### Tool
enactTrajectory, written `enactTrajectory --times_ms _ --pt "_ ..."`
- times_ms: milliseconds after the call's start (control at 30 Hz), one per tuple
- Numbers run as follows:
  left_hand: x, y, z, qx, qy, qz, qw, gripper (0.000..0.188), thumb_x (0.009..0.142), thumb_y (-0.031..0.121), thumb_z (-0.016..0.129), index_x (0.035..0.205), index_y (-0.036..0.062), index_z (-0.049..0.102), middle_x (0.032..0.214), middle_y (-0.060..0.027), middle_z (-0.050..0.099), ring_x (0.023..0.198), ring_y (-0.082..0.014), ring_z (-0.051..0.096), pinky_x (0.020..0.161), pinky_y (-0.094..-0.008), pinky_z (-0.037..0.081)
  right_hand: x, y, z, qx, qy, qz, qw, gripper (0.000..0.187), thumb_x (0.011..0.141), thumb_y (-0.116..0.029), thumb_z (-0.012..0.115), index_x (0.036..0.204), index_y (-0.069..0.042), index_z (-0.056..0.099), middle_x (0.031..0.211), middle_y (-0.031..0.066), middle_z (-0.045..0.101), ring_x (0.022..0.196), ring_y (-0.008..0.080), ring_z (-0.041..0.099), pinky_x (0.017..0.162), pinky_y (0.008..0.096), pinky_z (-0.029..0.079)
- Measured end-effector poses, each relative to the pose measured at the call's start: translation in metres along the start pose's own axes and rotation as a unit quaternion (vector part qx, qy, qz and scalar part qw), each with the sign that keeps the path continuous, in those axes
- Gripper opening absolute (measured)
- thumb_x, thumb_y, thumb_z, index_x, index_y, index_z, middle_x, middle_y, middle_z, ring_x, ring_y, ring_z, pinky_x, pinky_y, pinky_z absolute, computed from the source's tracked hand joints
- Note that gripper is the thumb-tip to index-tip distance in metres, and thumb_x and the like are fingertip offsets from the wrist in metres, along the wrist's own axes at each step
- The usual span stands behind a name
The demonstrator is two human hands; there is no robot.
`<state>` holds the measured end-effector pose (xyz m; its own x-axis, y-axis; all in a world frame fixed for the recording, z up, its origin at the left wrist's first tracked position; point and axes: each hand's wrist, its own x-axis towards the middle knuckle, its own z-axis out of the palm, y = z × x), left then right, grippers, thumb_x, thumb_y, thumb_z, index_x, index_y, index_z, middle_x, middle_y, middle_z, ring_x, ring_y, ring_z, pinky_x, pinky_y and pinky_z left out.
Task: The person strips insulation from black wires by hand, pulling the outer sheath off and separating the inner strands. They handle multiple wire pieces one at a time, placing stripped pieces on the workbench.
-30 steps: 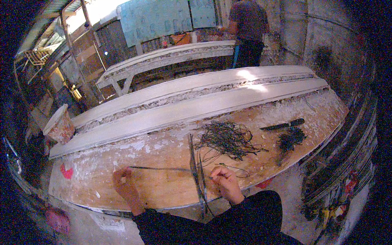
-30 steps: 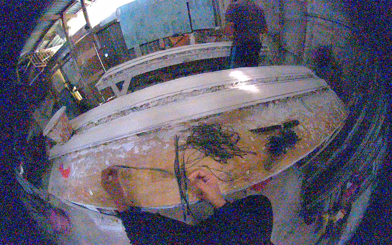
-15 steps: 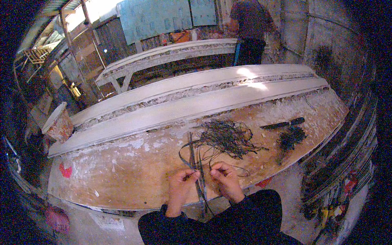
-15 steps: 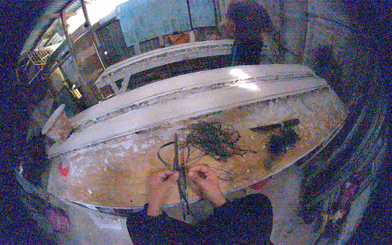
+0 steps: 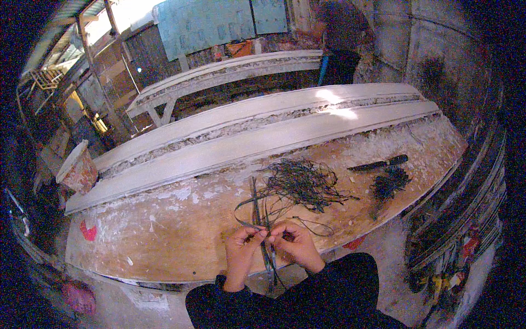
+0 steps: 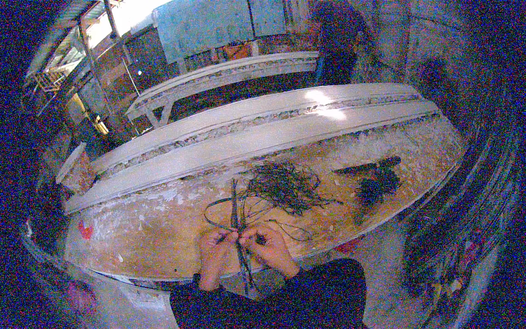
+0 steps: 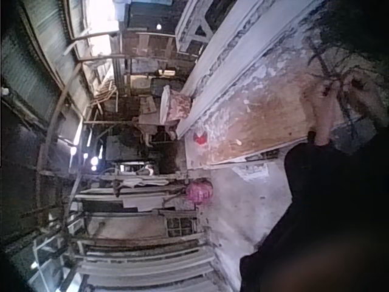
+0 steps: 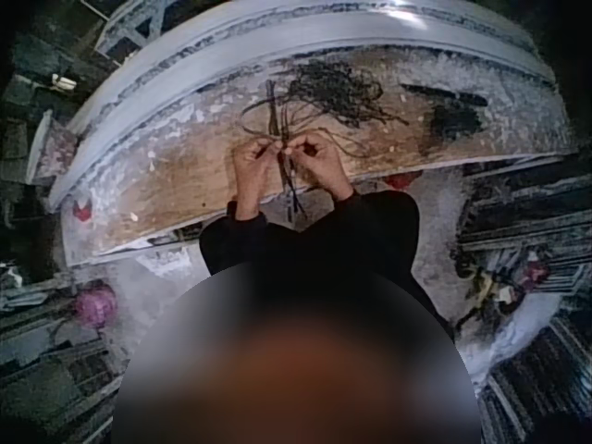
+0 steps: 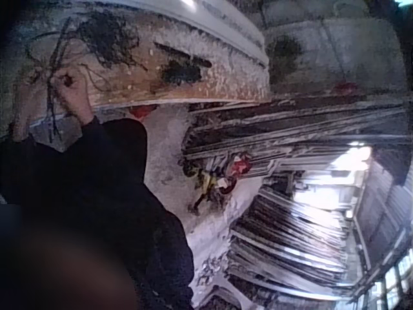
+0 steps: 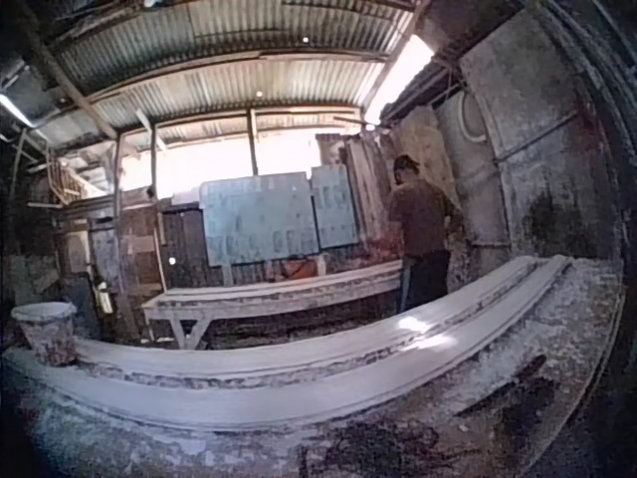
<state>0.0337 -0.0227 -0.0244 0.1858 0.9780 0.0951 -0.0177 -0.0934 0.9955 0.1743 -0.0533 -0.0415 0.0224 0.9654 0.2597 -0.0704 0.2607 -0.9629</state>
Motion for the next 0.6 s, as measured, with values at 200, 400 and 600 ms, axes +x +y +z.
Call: enactTrajectory --times_ms 200,400,600 --pt "0.0002 0.0003 -0.0011 0.018 0.008 0.004 1.000 0.007 0.074 0.008 0.062 0.073 0.0006 0.060 0.076 -0.0048 0.061 0.071 -0.0102 0.054 0.065 -0.0229 0.042 -0.0019 -0.0086 0.0030 0.003 0.015 0.100 0.995 0.004 0.075 -0.004 0.058 0.078 -0.005 0.055 0.068 -0.0006 0.055 0.060 0.0056 0.050 0.053 0.0182 0.039" --pt "0.0018 -0.0004 -0.0041 0.011 0.001 0.005 1.000 0.008 0.074 0.009 0.062 0.072 0.0011 0.060 0.072 -0.0030 0.059 0.067 -0.0095 0.053 0.063 -0.0217 0.040 -0.0015 -0.0068 0.0033 0.006 0.010 0.073 0.997 0.005 0.075 -0.005 0.059 0.077 -0.004 0.055 0.066 -0.0006 0.056 0.058 0.0045 0.051 0.050 0.0175 0.039" --pt "0.0010 0.0035 -0.0028 0.019 -0.011 -0.012 1.000 0.007 0.074 0.008 0.061 0.073 0.0012 0.061 0.072 -0.0023 0.059 0.068 -0.0087 0.052 0.062 -0.0217 0.040 0.0001 -0.0030 0.0032 0.025 0.003 0.047 0.999 0.008 0.073 -0.007 0.061 0.077 -0.005 0.055 0.069 -0.0007 0.058 0.056 0.0034 0.049 0.048 0.0173 0.038"
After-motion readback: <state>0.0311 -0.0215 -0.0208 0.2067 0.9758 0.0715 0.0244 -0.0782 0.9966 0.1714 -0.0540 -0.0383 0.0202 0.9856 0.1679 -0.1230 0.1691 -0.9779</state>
